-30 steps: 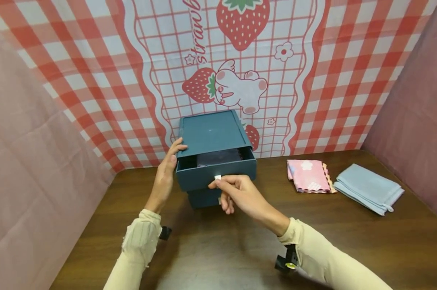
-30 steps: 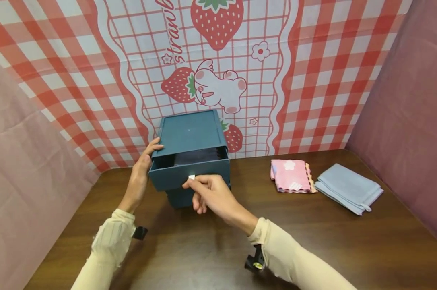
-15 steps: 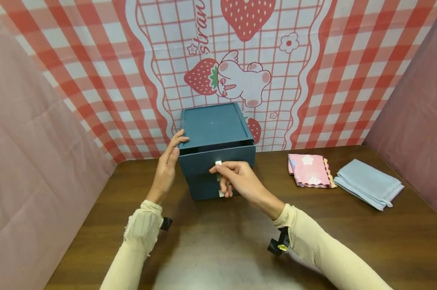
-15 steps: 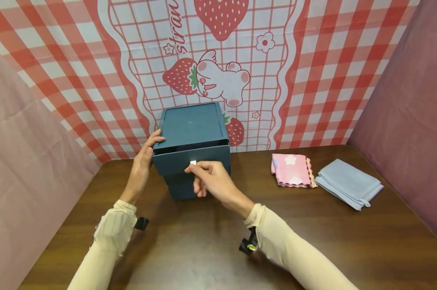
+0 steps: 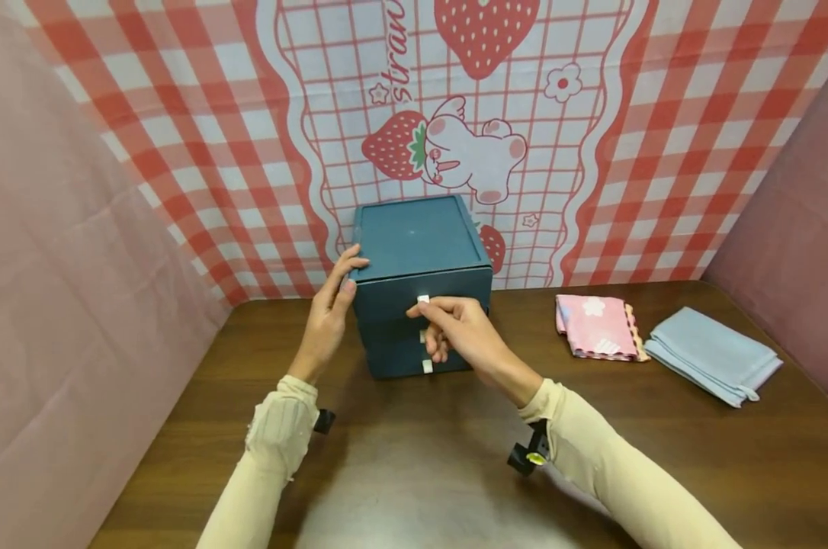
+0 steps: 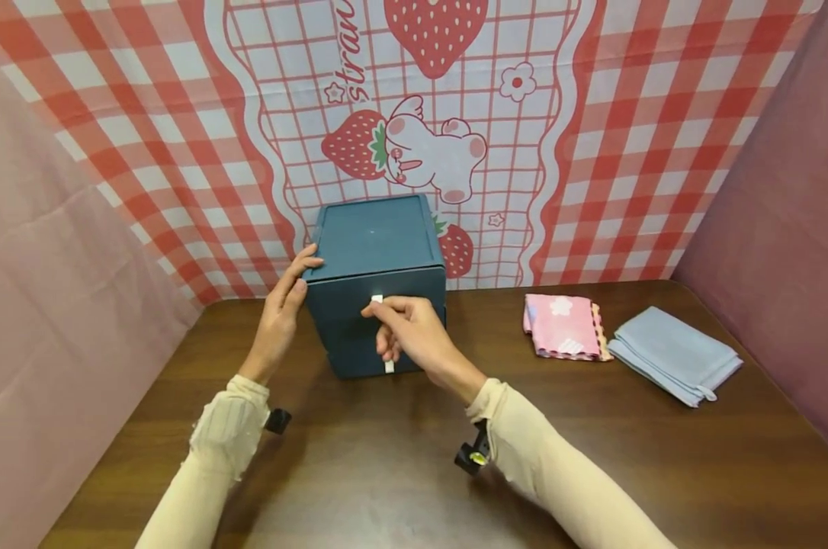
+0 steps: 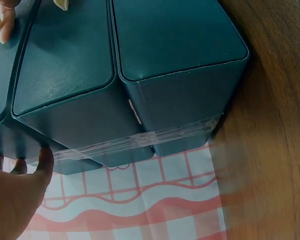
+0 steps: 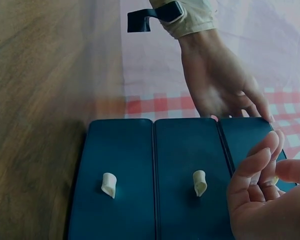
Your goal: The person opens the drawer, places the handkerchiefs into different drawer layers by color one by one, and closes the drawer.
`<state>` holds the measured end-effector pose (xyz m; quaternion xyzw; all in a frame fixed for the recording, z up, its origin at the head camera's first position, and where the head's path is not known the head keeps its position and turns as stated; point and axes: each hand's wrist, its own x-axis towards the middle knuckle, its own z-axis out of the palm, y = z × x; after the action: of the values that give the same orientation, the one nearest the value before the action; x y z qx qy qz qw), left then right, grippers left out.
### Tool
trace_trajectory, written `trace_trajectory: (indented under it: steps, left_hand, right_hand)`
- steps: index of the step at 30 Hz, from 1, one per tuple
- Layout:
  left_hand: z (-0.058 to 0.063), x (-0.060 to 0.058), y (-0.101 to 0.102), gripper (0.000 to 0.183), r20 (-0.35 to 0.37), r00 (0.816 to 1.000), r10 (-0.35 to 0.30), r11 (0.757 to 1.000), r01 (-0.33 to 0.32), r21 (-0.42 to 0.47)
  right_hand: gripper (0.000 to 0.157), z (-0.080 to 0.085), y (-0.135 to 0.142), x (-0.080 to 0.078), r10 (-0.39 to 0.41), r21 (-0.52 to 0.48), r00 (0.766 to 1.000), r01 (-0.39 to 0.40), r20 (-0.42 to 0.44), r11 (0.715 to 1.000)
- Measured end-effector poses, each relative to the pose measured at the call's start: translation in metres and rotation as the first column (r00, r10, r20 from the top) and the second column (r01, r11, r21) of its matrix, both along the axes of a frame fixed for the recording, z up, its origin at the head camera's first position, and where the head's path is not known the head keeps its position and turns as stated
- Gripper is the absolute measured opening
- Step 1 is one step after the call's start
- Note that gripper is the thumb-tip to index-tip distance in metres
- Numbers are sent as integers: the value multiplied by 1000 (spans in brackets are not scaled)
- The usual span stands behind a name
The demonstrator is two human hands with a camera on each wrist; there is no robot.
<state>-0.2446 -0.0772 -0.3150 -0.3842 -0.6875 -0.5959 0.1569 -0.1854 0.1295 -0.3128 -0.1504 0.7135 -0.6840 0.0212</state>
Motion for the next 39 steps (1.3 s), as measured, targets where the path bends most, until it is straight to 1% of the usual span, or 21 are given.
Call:
trace_trajectory:
  steps: [7, 13, 16, 17, 19, 20, 21, 22, 23, 24, 25, 26, 27, 28, 29, 30, 31, 32, 33, 35, 39]
  left_hand:
    - [-3, -1, 0, 33, -3, 1000, -11, 1000, 11, -14]
    - [-2, -2, 1, 33, -14, 1000, -9, 1000, 9, -6]
    - [-3, -2, 3, 32, -11, 1000, -16, 1000, 16, 0]
    - [-3, -2, 3, 32, -10, 1000, -16, 1000, 16, 1]
    - [-3, -2, 3, 32, -10, 1000, -15, 1000, 15, -1]
    - [-3, -2, 3, 32, -9, 1000, -13, 1000, 13, -3]
    - [-2, -1, 2, 33, -11, 1000, -10, 1000, 10, -7]
    - [-3, -2, 1, 33, -9, 1000, -1, 1000, 1, -15]
    - [-2, -1, -1, 33, -12, 1000, 8, 1000, -8, -27]
    - [-1, -1, -2, 34, -12, 1000, 13, 999, -13, -35]
    - [-1, 0, -3, 34, -13, 1000, 12, 999, -12, -38]
    - [-1, 0, -3, 34, -11, 1000, 12, 999, -13, -39]
    - [-1, 1, -3, 34, -13, 1000, 7, 999, -8, -39]
    - [-1, 1, -3, 34, -10, 1000, 4, 999, -5, -39]
    - [0, 1, -3, 34, -10, 1000, -5, 999, 5, -33]
    - [0, 2, -3, 34, -8, 1000, -16, 999, 16, -28]
    - [1, 2, -3, 34, -7, 1000, -22, 999, 22, -25]
    - [1, 2, -4, 34, -3, 1000, -26, 999, 26, -24]
    - [1, 3, -4, 34, 0, 999, -32, 999, 32, -23]
    - [3, 3, -4, 34, 10, 999, -41, 999, 41, -22]
    - [6, 2, -3, 33, 19, 998, -59, 998, 59, -17]
  right_hand:
    - [34, -1, 1, -6, -1, 18, 1000, 1, -10, 1000]
    - [34, -2, 7, -7, 45, 53, 999, -44, -30, 998]
    - [31, -2, 17, -7, 56, 93, 995, -48, -86, 994]
    - [29, -2, 21, -7, 46, 105, 992, -34, -115, 994]
    - [25, -2, 30, -6, -3, 123, 981, 27, -194, 992]
    - [23, -1, 35, -5, -45, 123, 969, 77, -242, 989]
    - [21, -1, 39, -3, -99, 127, 951, 142, -292, 982]
    - [20, -2, 43, -1, -169, 129, 922, 226, -348, 966]
    - [18, -1, 46, 1, -245, 127, 881, 320, -405, 939]
    - [17, -5, 49, 0, -320, 125, 827, 418, -462, 900]
    - [16, -8, 54, -1, -379, 131, 776, 503, -503, 855]
    - [16, -12, 58, -3, -424, 144, 733, 572, -532, 808]
    - [18, -17, 62, -4, -449, 164, 704, 618, -550, 769]
    - [22, -21, 65, -6, -459, 185, 689, 645, -561, 742]
    - [28, -26, 67, -7, -449, 214, 695, 646, -561, 733]
    - [34, -32, 69, -9, -429, 244, 715, 631, -552, 736]
    - [40, -34, 69, -8, -405, 273, 742, 605, -535, 748]
    - [45, -36, 68, -6, -384, 295, 762, 583, -521, 757]
    - [49, -38, 66, -4, -366, 311, 775, 566, -515, 763]
    - [52, -41, 64, 0, -348, 328, 783, 555, -515, 764]
    - [57, -42, 61, 11, -339, 348, 769, 573, -543, 742]
